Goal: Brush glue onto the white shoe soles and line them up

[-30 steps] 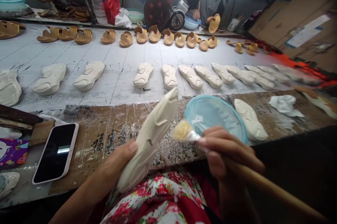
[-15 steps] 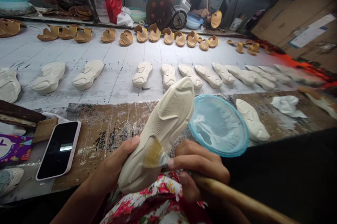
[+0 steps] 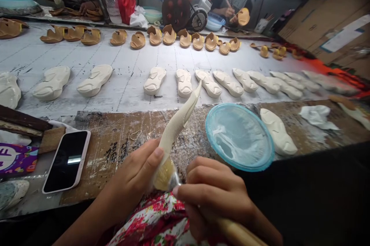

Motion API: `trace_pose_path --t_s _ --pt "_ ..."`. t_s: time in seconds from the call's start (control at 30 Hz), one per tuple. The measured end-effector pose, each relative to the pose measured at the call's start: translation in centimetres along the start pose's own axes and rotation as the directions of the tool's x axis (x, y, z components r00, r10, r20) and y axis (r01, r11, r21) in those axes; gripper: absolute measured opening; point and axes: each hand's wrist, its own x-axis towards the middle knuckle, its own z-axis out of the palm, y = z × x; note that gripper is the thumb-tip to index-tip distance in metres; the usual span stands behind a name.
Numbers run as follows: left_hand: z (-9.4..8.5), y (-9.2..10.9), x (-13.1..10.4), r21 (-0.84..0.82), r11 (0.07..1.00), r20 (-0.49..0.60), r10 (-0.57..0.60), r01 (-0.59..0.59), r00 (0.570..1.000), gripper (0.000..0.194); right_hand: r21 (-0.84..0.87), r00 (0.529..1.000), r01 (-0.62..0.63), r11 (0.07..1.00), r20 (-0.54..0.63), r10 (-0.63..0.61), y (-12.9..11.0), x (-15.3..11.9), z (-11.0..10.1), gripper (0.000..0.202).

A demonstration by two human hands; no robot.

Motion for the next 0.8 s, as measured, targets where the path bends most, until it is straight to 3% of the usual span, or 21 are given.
trace_pose_path --t_s 0.1,0.2,0.27,0.33,0.43,0.5,0.53,0.57,0.63,0.7,0.77,0.8 --pt "0.5 -0.2 0.4 -0.081 0.997 -0.077 0.010 -0.017 0.997 0.041 -0.054 0.989 0.115 0.992 0.104 -0.109 0.0 -0.1 -0.1 0.007" --pt "1.1 -0.7 1.4 -0.462 0.883 -0.083 -0.130 0.078 0.988 0.040 -0.058 0.980 0.148 0.987 0.139 -0.139 0.2 -0.8 0.2 0.011" --pt "1.1 -1.2 2.3 -0.669 0.716 0.018 -0.254 0.201 0.967 0.040 -0.043 0.984 0.110 0.993 0.147 -0.103 0.5 -1.7 0.3 0.009" --pt "0.8 -1.8 3.2 -0.761 0.566 0.150 -0.322 0.317 0.935 0.044 -0.046 0.993 0.030 0.998 0.116 -0.024 0.9 -2.7 0.0 0.008" --pt "-0.1 -2.8 4.1 -0.803 0.443 0.349 -0.194 0.399 0.917 0.052 -0.063 0.986 -0.165 0.984 0.022 0.167 1.4 -4.4 -1.8 0.012" --pt "-0.4 -3.4 4.2 -0.871 0.394 0.298 -0.051 0.293 0.953 0.050 -0.116 0.907 -0.413 0.903 -0.142 0.396 1.6 -5.4 -3.8 0.009" --pt "-0.5 -3.7 4.2 -0.917 0.354 0.193 -0.007 0.183 0.981 0.046 -0.151 0.794 -0.586 0.796 -0.306 0.526 1.8 -5.9 -4.9 0.010" --pt "-0.5 -4.1 4.1 -0.950 0.306 0.073 0.014 0.065 0.997 0.041 -0.178 0.706 -0.682 0.709 -0.413 0.576 2.0 -6.4 -6.0 0.011" --pt "-0.3 -5.0 4.1 -0.975 0.216 -0.054 0.026 -0.059 0.998 0.039 -0.208 0.588 -0.788 0.580 -0.535 0.607 2.7 -7.3 -8.0 0.014" --pt "-0.1 -6.4 4.3 -0.983 0.171 0.079 0.038 0.071 0.996 0.043 -0.233 0.522 -0.845 0.481 -0.554 0.648 3.8 -8.1 -9.3 0.019" --pt "0.0 -8.3 4.7 -0.957 0.160 0.248 0.022 0.241 0.969 0.056 -0.251 0.482 -0.875 0.413 -0.509 0.713 4.9 -8.8 -9.8 0.022" --pt "0.1 -9.3 5.0 -0.948 0.156 0.280 0.006 0.276 0.960 0.061 -0.256 0.469 -0.883 0.393 -0.476 0.743 5.4 -9.1 -9.9 0.023"
